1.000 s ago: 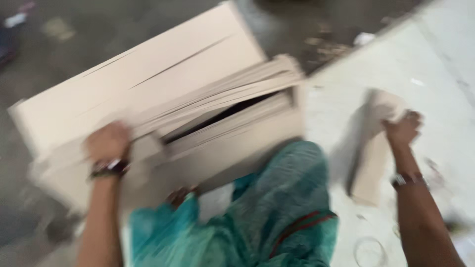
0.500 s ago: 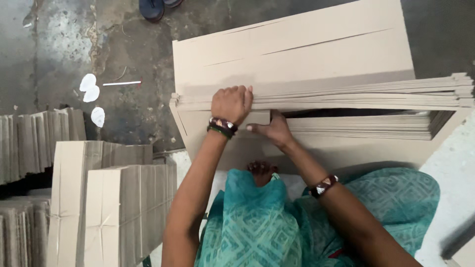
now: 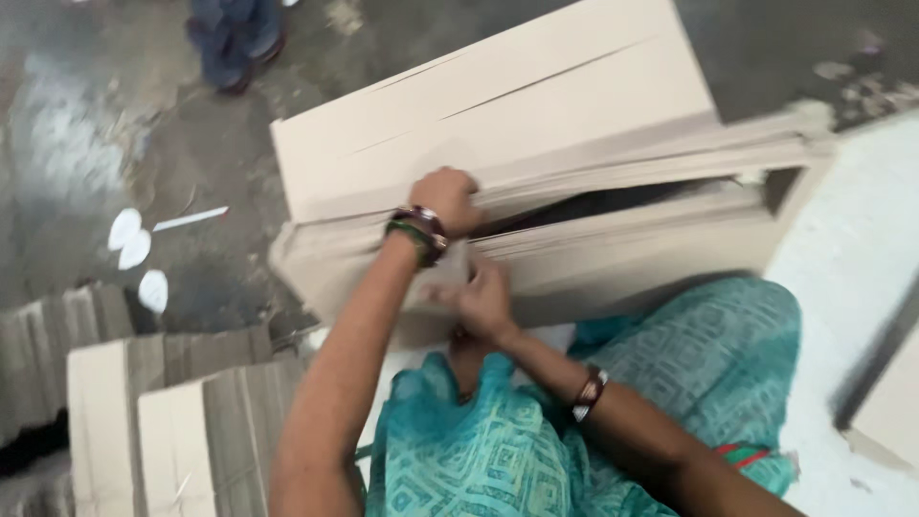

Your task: The person sits on the floor of a workshop and gathers stacks of thin cardboard sheets. They wrap string around each stack, tie and knot the string by hand, cut the string with scissors, and set finished bundles aside with other completed stacks.

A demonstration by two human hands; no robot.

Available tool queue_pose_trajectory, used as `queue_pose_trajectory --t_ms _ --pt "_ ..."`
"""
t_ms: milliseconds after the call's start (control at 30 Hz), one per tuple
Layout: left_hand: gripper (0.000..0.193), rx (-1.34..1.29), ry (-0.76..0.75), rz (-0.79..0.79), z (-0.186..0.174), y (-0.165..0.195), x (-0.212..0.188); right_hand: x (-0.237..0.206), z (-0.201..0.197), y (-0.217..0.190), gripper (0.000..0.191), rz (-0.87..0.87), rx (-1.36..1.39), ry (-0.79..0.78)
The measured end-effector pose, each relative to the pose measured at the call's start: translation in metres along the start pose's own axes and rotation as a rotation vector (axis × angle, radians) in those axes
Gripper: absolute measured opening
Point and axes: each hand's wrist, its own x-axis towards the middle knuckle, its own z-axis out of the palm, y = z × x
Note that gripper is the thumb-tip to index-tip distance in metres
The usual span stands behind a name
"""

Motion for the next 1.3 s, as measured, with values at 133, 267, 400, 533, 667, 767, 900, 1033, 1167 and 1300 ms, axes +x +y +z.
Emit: queue_pose_trajectory --t_ms 133,267,400,533,667,767,900,1033,1167,1300 --pt "0.037 0.061 -0.203 -0.104 -0.001 0.001 0.021 -0.043 -0.019 -0.037 0.059 -0.061 -0.135 -0.055" --pt "0.041 0.130 -0.235 -0.102 -0.002 0.015 0.032 -0.069 -0.043 -0.054 0.050 0.016 -0.234 -0.075" --pt "0.040 0.138 -0.200 -0.059 -0.003 0.023 0.036 -0.103 -0.053 -0.049 0.052 -0.123 -0.163 -0.083" --pt "0.039 0.182 -0.223 -0.044 -0.006 0.021 0.031 -0.085 -0.065 -0.022 0.053 -0.204 -0.160 -0.116" --pt "0.041 0.182 -0.305 -0.121 -0.023 -0.019 -0.006 -0.022 -0.083 -0.005 0.053 -0.086 -0.297 -0.209" --pt "0.044 0.143 -0.303 -0.217 -0.033 -0.068 -0.039 -0.008 -0.072 -0.016 0.054 -0.013 -0.181 -0.187" --pt "0.050 -0.068 -0.232 -0.225 -0.022 -0.102 -0.032 -0.052 -0.041 -0.037 0.049 -0.106 -0.272 -0.185" --pt "0.049 -0.173 -0.345 -0.257 -0.011 -0.105 -0.007 -0.080 -0.051 -0.036 0.048 -0.065 -0.536 -0.168" --pt "0.048 -0.123 -0.252 -0.150 -0.010 -0.091 -0.016 -0.043 -0.087 -0.036 0.049 0.014 -0.164 -0.178" --pt "0.060 -0.179 -0.263 -0.148 -0.022 -0.084 -0.026 -0.023 -0.083 -0.053 0.044 -0.027 -0.109 -0.247"
